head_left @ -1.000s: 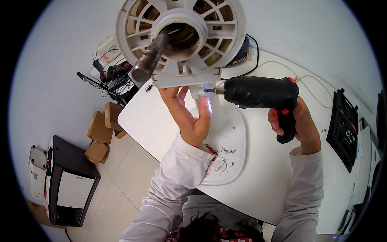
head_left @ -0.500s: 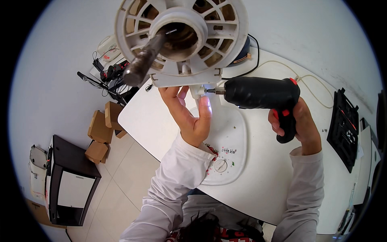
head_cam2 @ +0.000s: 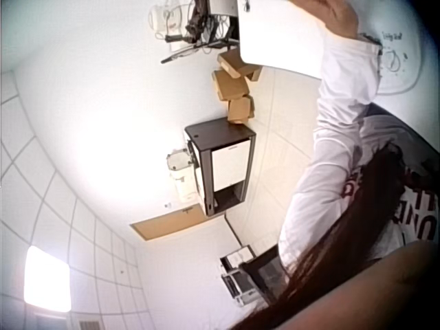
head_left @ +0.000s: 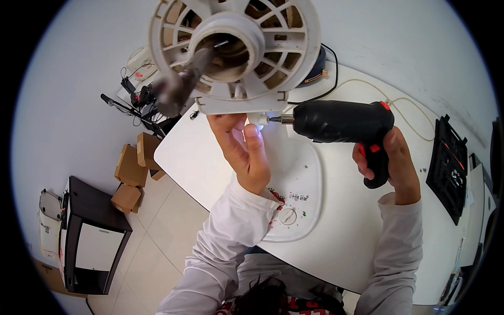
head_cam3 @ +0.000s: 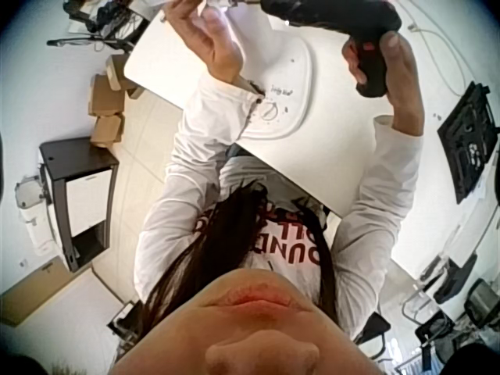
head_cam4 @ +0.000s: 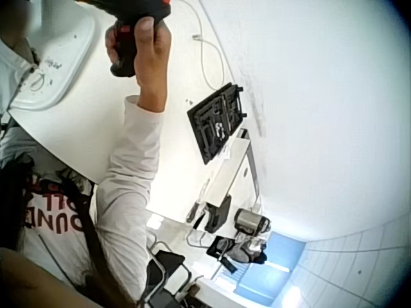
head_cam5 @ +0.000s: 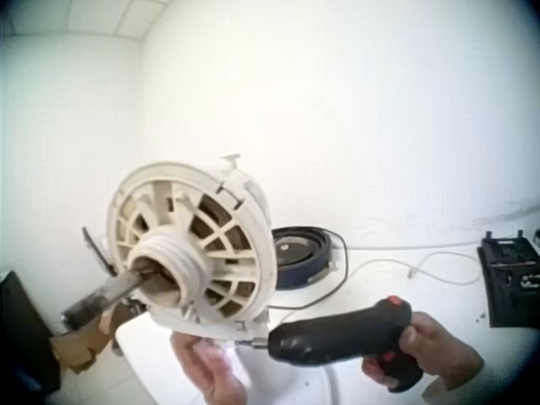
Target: The person uses a cordless electric screwdriver to fasten screws into the base of a fan, then attaches the motor housing to the base and secures it with additional screws. The person handles the fan base, motor housing, and screws throughout the process.
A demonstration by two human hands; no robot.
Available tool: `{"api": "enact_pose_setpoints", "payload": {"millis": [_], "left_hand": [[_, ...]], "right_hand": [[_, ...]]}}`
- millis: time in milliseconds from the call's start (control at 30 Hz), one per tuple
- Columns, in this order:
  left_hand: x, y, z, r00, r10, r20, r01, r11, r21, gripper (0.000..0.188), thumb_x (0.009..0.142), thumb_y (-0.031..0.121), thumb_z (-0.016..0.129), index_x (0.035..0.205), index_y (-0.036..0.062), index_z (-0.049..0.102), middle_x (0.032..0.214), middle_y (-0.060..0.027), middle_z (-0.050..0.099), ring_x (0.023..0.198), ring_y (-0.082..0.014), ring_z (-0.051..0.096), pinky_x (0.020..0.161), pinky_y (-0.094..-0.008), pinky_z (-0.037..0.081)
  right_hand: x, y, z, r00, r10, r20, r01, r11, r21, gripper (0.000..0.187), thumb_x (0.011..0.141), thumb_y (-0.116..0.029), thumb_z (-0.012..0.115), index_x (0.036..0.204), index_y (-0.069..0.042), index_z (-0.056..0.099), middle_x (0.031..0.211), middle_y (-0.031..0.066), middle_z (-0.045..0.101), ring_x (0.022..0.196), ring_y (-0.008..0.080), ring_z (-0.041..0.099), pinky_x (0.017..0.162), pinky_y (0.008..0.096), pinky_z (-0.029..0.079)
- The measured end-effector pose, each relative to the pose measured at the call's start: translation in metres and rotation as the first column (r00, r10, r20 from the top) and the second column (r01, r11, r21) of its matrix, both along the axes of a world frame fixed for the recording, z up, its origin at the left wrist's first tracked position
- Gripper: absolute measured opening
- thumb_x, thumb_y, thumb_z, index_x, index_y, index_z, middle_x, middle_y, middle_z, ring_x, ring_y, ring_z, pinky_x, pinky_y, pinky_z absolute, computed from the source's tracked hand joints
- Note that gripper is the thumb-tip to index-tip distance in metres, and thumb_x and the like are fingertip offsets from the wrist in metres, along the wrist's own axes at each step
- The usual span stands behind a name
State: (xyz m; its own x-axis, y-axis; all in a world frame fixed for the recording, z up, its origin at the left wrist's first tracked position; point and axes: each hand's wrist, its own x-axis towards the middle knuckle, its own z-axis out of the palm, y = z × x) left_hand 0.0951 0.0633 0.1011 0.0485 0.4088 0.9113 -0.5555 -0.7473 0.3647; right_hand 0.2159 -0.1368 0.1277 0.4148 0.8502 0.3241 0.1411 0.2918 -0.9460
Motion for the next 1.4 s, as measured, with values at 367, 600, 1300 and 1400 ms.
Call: {"api": "enact_pose_setpoints", "payload": {"millis": [367, 600, 1300, 1400], "left_hand": [[0.0, 0.001, -0.001, 0.999, -0.037, 0.016, 0.037, 0.999, -0.001, 0.027, 0.093, 0.023, 0.046, 0.108, 0.0025, 0.038, 0.109, -0.0078, 0.042, 0.1, -0.0159, 0.041, 0.092, -0.0296, 0.028], [0.002, 0.0, -0.001, 0.998, -0.052, 0.026, 0.052, 0.999, -0.011, 0.025, 0.093, 0.021, 0.046, 0.107, 0.0021, 0.039, 0.108, -0.0075, 0.041, 0.101, -0.0164, 0.041, 0.093, -0.0294, 0.027], [-0.003, -0.001, 0.0, 0.996, -0.094, -0.011, 0.094, 0.995, -0.015, 0.027, 0.093, 0.02, 0.045, 0.112, 0.002, 0.036, 0.121, -0.0097, 0.038, 0.112, -0.0193, 0.039, 0.098, -0.0338, 0.026], [-0.006, 0.003, -0.006, 0.995, -0.077, -0.06, 0.076, 0.997, -0.018, 0.035, 0.094, 0.021, 0.044, 0.119, -0.0004, 0.034, 0.129, -0.0128, 0.035, 0.117, -0.0224, 0.039, 0.101, -0.0375, 0.027]], "right_hand": [[-0.002, 0.003, -0.001, 0.994, -0.06, 0.092, 0.063, 0.998, -0.025, 0.076, 0.084, -0.068, 0.036, 0.103, 0.003, 0.052, 0.056, 0.0066, 0.052, 0.038, 0.008, 0.044, 0.039, 0.023, 0.04], [-0.009, 0.001, 0.006, 0.991, -0.095, 0.095, 0.099, 0.994, -0.036, 0.073, 0.084, -0.067, 0.038, 0.101, 0.003, 0.052, 0.056, 0.0067, 0.052, 0.039, 0.0082, 0.044, 0.039, 0.0228, 0.039], [-0.006, -0.001, 0.008, 0.989, -0.029, 0.145, 0.022, 0.998, 0.052, 0.066, 0.082, -0.059, 0.053, 0.107, 0.002, 0.052, 0.066, 0.0104, 0.058, 0.045, 0.0097, 0.047, 0.045, 0.0231, 0.04], [-0.005, -0.003, 0.012, 0.985, -0.049, 0.168, 0.041, 0.998, 0.049, 0.069, 0.081, -0.062, 0.051, 0.106, 0.003, 0.052, 0.067, 0.0113, 0.059, 0.045, 0.0104, 0.048, 0.044, 0.0235, 0.04]]}}
